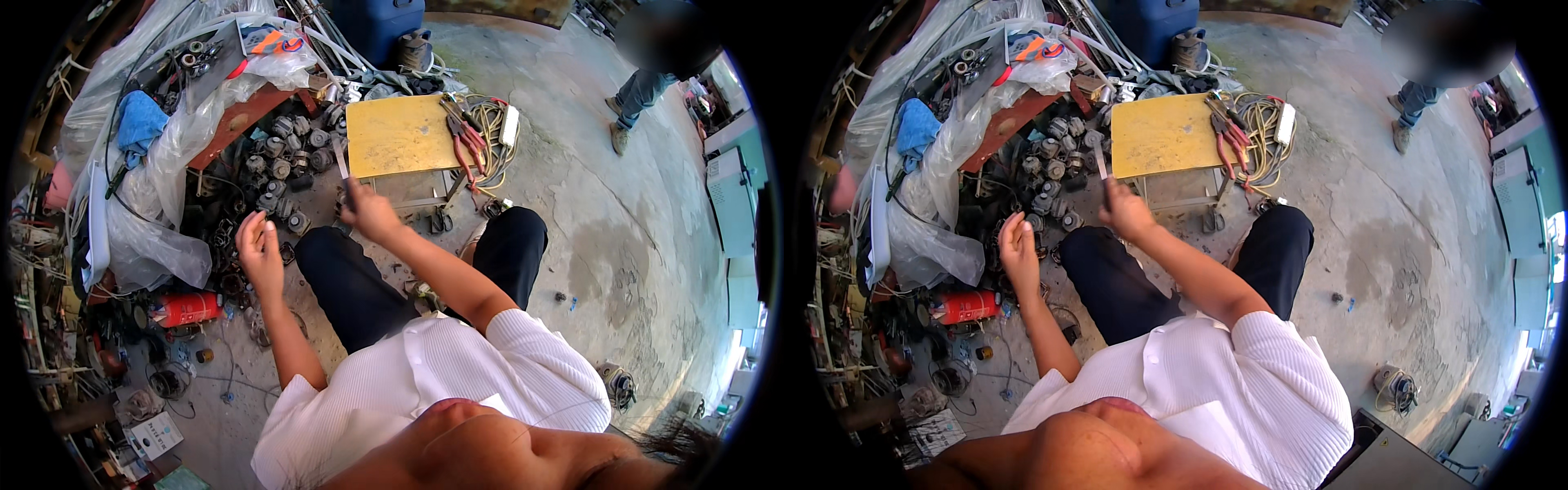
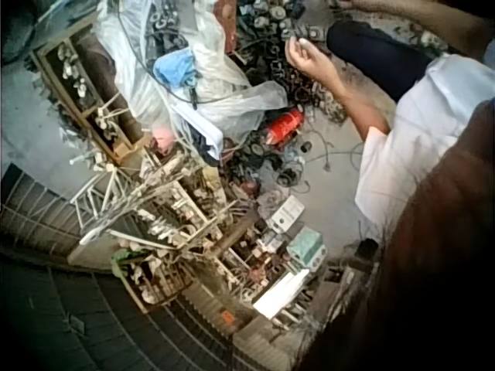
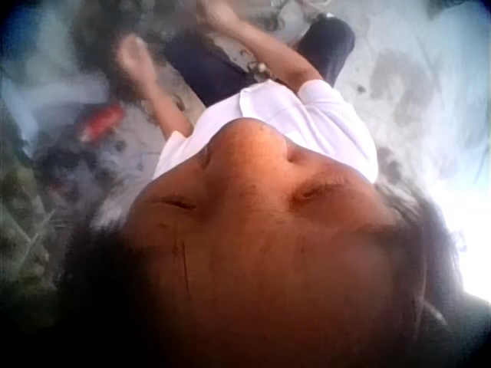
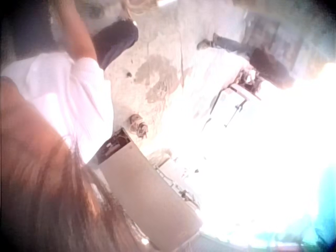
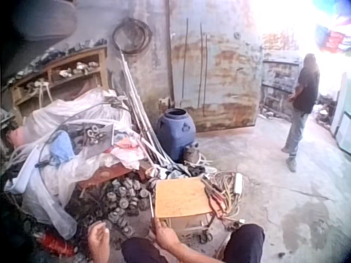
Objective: The person disassembles an electric motor by removing screws from the housing with a socket wrench and then pulling the internal rotor assembly out of the casing by hand.
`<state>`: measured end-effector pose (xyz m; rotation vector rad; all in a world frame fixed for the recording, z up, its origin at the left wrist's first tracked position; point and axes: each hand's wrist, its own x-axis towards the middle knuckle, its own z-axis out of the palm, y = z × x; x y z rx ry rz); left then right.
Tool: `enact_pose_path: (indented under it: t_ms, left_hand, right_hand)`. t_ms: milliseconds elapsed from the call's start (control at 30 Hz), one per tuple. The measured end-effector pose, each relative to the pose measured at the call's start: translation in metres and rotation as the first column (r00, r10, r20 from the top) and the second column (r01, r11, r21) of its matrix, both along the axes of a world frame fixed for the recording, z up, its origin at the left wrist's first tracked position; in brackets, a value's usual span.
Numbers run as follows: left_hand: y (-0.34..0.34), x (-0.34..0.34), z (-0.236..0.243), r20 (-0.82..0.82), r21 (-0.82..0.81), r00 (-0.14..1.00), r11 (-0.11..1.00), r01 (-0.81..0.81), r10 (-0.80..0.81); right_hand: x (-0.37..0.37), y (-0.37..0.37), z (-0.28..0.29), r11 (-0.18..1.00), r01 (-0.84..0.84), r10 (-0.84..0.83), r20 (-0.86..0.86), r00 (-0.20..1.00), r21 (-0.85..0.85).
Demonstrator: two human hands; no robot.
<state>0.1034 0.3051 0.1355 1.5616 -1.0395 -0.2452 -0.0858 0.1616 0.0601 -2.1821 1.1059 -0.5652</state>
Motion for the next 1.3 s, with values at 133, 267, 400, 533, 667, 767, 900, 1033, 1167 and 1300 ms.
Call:
enact_pose_path:
  t_ms: [133, 267, 400, 533, 667, 767, 900, 1033, 1167, 1300]
  left_hand:
    - [0.032, 0.026, -0.011, -0.054, 0.169, 0.974, 0.963, -0.209, 0.220]
    - [0.039, 0.028, -0.015, -0.045, 0.203, 0.958, 0.941, -0.270, 0.285]
    - [0.005, 0.007, -0.004, -0.106, -0.014, 0.992, 0.997, -0.077, 0.075]
    - [-0.002, 0.002, 0.008, 0.098, -0.027, 0.993, 0.997, -0.066, 0.068]
    - [0.024, 0.025, 0.000, 0.010, 0.090, 0.983, 0.979, -0.181, 0.181]
    - [0.044, 0.035, -0.012, -0.019, 0.170, 0.969, 0.955, -0.241, 0.248]
    - [0.042, 0.031, -0.013, -0.044, 0.262, 0.974, 0.944, -0.203, 0.221]
    - [0.027, 0.015, -0.005, 0.014, 0.270, 0.998, 0.961, -0.056, 0.055]
    - [0.015, 0.003, -0.008, 0.077, 0.288, 0.996, 0.957, 0.026, -0.051]
    - [0.008, -0.010, -0.013, 0.077, 0.323, 0.992, 0.944, 0.067, -0.097]
  right_hand:
    - [-0.063, -0.014, -0.012, 0.946, 0.324, -0.325, -0.082, 0.942, -0.020]
    - [-0.076, 0.002, -0.025, 0.946, 0.324, -0.312, -0.216, 0.925, 0.022]
    - [-0.017, 0.029, -0.013, 0.973, -0.230, 0.224, -0.147, 0.964, -0.027]
    - [0.011, 0.010, -0.001, 0.980, -0.148, 0.136, -0.095, 0.986, -0.133]
    - [-0.042, -0.066, -0.012, 0.955, 0.234, -0.266, -0.173, 0.948, -0.182]
    - [-0.092, -0.116, -0.022, 0.884, 0.395, -0.455, -0.274, 0.847, -0.250]
    - [-0.129, -0.146, -0.018, 0.895, 0.331, -0.412, -0.268, 0.871, -0.300]
    - [-0.144, -0.147, -0.011, 0.902, 0.288, -0.372, -0.242, 0.896, -0.321]
    - [-0.165, -0.143, -0.010, 0.826, 0.491, -0.537, -0.124, 0.834, -0.276]
    - [-0.203, -0.150, -0.012, 0.761, 0.590, -0.643, -0.197, 0.740, -0.268]
